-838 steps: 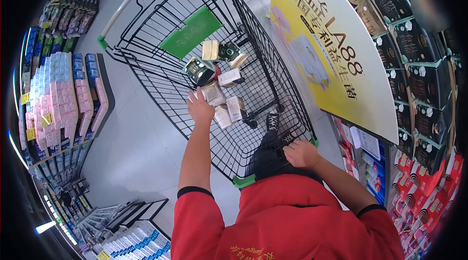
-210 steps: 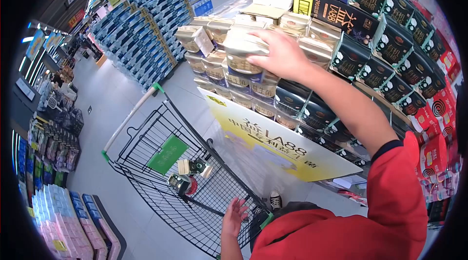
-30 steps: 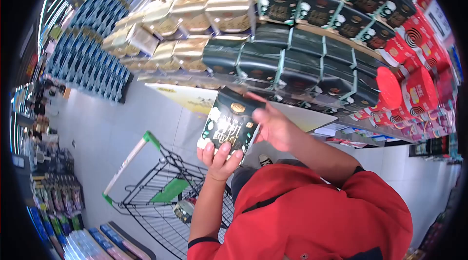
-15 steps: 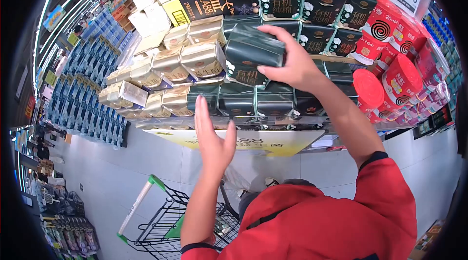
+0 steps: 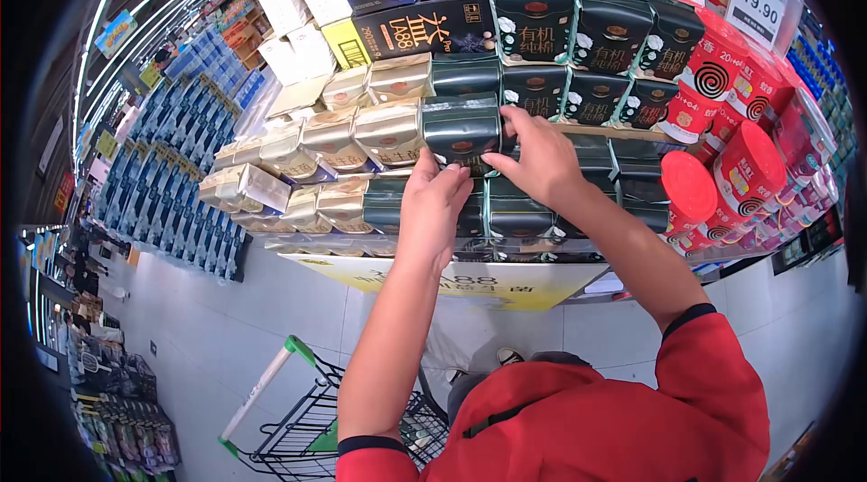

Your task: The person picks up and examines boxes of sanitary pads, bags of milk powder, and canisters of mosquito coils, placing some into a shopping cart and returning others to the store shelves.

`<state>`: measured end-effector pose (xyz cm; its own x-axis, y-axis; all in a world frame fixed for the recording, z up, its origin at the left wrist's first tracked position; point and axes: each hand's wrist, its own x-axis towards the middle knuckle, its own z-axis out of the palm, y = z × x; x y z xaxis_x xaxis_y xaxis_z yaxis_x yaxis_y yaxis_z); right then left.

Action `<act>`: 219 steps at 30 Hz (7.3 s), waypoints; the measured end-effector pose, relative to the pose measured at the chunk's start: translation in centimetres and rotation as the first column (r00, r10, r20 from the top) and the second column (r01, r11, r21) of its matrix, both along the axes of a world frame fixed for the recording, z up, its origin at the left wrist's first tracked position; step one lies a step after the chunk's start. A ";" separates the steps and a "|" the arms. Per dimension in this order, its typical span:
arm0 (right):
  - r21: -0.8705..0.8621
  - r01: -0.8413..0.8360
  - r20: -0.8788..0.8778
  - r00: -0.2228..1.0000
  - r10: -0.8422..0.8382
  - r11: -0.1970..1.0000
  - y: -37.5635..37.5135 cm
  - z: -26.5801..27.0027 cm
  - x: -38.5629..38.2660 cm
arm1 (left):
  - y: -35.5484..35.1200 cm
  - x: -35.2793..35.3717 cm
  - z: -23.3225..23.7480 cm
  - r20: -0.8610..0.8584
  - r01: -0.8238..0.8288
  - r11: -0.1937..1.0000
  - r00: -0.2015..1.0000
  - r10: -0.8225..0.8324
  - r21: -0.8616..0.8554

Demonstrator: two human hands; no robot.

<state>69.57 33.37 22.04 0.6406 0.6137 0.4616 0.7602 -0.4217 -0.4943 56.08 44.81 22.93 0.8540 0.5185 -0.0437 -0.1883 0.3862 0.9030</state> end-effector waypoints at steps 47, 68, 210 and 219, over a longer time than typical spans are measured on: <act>-0.272 -0.931 -0.787 0.361 0.501 0.243 4.6 -24.6 -21.6 | -6.1 -62.2 -47.9 -0.823 -0.546 0.667 -0.536 0.187 0.507; 0.105 -0.980 -0.830 0.008 0.557 0.169 4.7 -16.8 -28.7 | -9.8 -43.8 -25.1 0.400 -0.390 0.577 0.448 0.800 -0.718; 0.475 -0.754 -0.860 -0.286 0.423 0.455 6.0 -16.0 -26.6 | -6.3 -35.9 -24.5 0.224 -0.253 0.529 0.701 0.677 -0.810; 0.529 -0.461 -0.814 -0.037 0.580 0.713 -3.9 -11.2 -15.2 | -5.7 -23.7 -15.7 -0.084 -0.100 0.884 0.994 0.069 -0.457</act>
<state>54.37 29.45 10.84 0.1028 0.9910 -0.0852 -0.2715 -0.0545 -0.9609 32.34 39.07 7.20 0.7951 0.4971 -0.3473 -0.1876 0.7463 0.6387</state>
